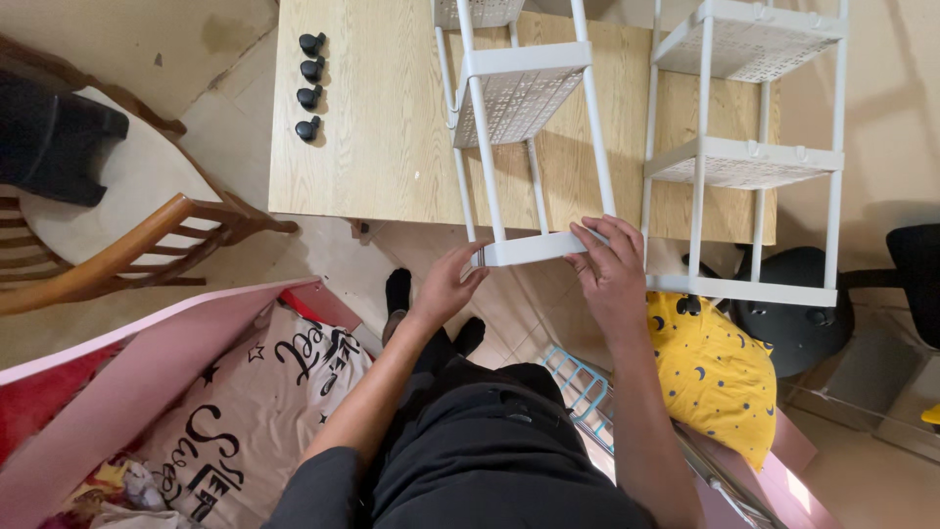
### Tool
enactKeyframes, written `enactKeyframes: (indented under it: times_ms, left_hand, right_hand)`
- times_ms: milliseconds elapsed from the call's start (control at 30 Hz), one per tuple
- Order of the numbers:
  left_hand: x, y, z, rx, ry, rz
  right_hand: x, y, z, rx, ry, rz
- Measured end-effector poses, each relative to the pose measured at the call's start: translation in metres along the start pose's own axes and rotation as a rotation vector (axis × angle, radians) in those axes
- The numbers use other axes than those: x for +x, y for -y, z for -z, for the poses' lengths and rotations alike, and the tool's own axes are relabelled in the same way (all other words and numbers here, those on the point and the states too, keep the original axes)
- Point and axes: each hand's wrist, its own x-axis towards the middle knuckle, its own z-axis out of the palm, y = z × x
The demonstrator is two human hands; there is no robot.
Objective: The person assembles a white plastic three-tier rolling cart by stacking the frame sections and attaching black caster wheels to the base. The person handles the cart sections and wheels by hand on a wooden table.
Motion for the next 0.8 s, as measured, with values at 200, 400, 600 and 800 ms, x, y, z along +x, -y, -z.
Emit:
enactKeyframes:
  times_ms: [200,400,600,800]
  left_hand:
    - [0.005,-0.033,0.029,0.075,-0.138,-0.087]
    - [0.048,-0.084,0.061,0.272,-0.159,-0.276]
    - [0.119,-0.102,0.049,0.408,0.105,-0.523]
    - [0.167,-0.100,0.002,0.445,0.408,-0.724]
  right_hand:
    - [-0.010,-0.020,0.001,0.257,-0.156,-0.174]
    - [-0.011,-0.052,-0.009,0.539,-0.305,-0.448]
    - [-0.014,-0.045,-0.030,0.500,-0.288,-0.677]
    - [-0.018,-0.035,-0.046,0.616,-0.341,-0.706]
